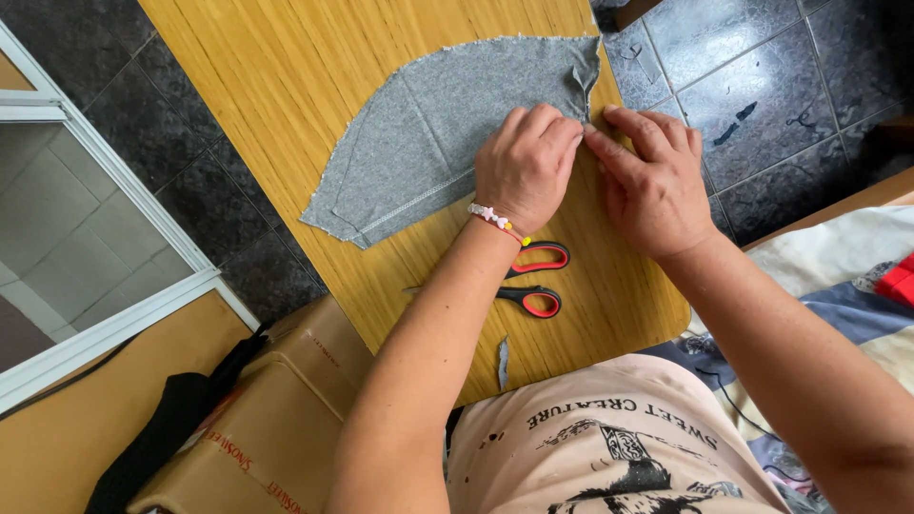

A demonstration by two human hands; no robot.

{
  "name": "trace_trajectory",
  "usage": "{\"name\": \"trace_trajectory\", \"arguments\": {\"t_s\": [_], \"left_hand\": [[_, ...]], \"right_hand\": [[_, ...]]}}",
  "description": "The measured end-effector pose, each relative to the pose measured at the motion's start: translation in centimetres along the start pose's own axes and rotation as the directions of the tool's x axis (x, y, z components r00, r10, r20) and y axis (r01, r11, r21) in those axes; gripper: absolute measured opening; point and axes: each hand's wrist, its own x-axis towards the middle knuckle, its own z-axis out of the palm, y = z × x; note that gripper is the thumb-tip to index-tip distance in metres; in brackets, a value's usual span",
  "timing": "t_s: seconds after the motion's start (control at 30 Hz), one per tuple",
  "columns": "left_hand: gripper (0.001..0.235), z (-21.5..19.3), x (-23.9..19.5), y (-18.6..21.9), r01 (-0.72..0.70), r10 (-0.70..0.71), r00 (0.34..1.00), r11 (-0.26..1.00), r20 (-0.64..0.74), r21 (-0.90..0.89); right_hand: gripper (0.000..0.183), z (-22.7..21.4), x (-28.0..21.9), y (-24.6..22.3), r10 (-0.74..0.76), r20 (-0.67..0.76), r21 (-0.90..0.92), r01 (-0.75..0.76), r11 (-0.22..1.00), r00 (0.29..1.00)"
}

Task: The person uses scissors to cut a piece of gray fabric on a wooden table. They trim the edges and remove small pieces of fabric, occasionally adjusting the material's position to continue cutting.

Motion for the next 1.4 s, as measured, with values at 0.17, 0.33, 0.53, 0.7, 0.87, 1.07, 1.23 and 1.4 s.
{"name": "trace_trajectory", "arguments": {"t_s": [0.17, 0.33, 0.53, 0.7, 0.87, 1.07, 1.23, 1.4], "left_hand": [[0.009, 1.1, -0.9, -0.9, -0.033, 0.033, 0.999, 0.999, -0.001, -0.029], [0.024, 0.1, -1.7, -1.5, -0.126, 0.126, 0.992, 0.992, -0.019, 0.002], [0.061, -1.8, -2.5, -2.6, -0.298, 0.261, 0.935, 0.945, 0.240, 0.134], [0.059, -1.8, -2.6, -2.8, -0.315, 0.270, 0.925, 0.939, 0.268, 0.141], [0.059, -1.6, -2.8, -2.8, -0.297, 0.256, 0.934, 0.944, 0.251, 0.142], [0.059, -1.3, -2.8, -2.9, -0.274, 0.240, 0.939, 0.954, 0.245, 0.117], [0.067, -3.1, -2.4, -2.7, -0.303, 0.269, 0.935, 0.945, 0.229, 0.126], [0.104, -10.0, -2.0, -3.4, -0.293, -0.153, 0.709, 0.824, 0.689, 0.484]], "right_hand": [[0.028, -0.3, 0.0, 0.4, 0.001, -0.005, 0.039, -0.001, 0.999, 1.000], [0.027, -1.1, 0.7, 0.4, 0.002, -0.034, 0.031, -0.001, 1.000, 0.999], [0.041, -0.8, 2.3, -0.4, 0.016, -0.007, 0.017, -0.016, 1.000, 1.000], [0.021, -0.1, 3.6, 0.0, 0.042, -0.028, -0.049, -0.044, 0.998, 0.999], [0.030, -0.9, 5.5, 0.5, 0.030, -0.055, -0.059, -0.033, 0.998, 0.998], [0.036, 0.0, 5.6, 0.9, -0.042, -0.022, -0.044, 0.041, 0.998, 0.999], [0.047, -1.3, 5.5, 0.2, 0.004, -0.029, -0.115, -0.007, 0.993, 1.000], [0.018, -4.4, 1.8, -1.6, -0.086, 0.146, 0.019, 0.084, 0.996, 0.986]]}}
